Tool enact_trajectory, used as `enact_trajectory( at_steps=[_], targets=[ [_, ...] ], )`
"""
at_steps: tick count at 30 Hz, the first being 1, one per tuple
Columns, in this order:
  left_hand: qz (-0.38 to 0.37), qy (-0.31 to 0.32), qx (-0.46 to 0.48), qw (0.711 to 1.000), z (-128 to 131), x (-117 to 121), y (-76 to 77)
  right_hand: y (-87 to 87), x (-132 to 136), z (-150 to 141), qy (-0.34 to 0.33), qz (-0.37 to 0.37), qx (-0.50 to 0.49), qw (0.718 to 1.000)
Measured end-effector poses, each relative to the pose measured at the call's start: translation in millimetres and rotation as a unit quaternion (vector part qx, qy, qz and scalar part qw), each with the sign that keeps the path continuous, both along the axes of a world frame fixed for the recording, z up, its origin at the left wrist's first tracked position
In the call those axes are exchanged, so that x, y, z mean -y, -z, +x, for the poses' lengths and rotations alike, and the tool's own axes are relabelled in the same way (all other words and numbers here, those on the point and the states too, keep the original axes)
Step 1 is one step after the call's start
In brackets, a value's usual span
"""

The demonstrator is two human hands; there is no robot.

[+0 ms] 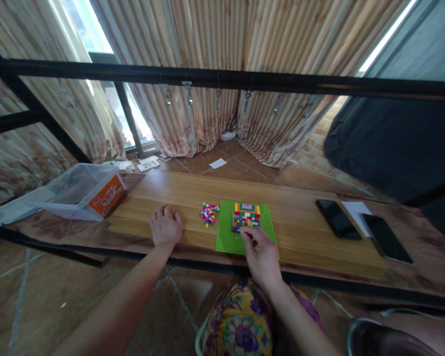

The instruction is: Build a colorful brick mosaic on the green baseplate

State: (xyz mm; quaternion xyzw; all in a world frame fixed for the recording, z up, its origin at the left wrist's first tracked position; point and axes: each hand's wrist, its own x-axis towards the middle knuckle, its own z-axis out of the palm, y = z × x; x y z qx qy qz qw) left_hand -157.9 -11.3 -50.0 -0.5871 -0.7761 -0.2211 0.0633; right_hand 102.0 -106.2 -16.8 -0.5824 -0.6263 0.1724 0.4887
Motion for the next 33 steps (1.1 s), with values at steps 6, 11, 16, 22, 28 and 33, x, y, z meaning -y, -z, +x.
enact_trajectory(
  at_steps=[6,11,16,22,28,33],
  targets=[
    [0.001,0.0,-0.005,1.0,-0.6,-0.2,0.1,11.4,-17.9,52.7,0.128,-0.029,-0.143,0.981],
    [-0.007,-0.004,-0.005,1.0,-0.5,0.1,-1.3,10.3,-35.3,61.4,0.119,-0.039,-0.189,0.974],
    [-0.005,-0.002,0.002,1.0,-1.0,-0.2,-1.4,5.2,-44.7,61.0,0.092,-0.035,-0.186,0.978],
    [-0.008,-0.01,0.001,1.0,-0.1,-0.1,-0.4,18.4,-40.9,59.1,0.082,-0.034,-0.16,0.983],
    [-0.007,-0.009,-0.004,1.0,0.1,0.0,0.6,26.5,-42.3,57.7,0.108,-0.007,-0.176,0.978],
    [-0.014,-0.01,-0.002,1.0,1.3,0.8,-0.5,25.3,-40.0,55.6,0.109,-0.002,-0.167,0.98]
  ],
)
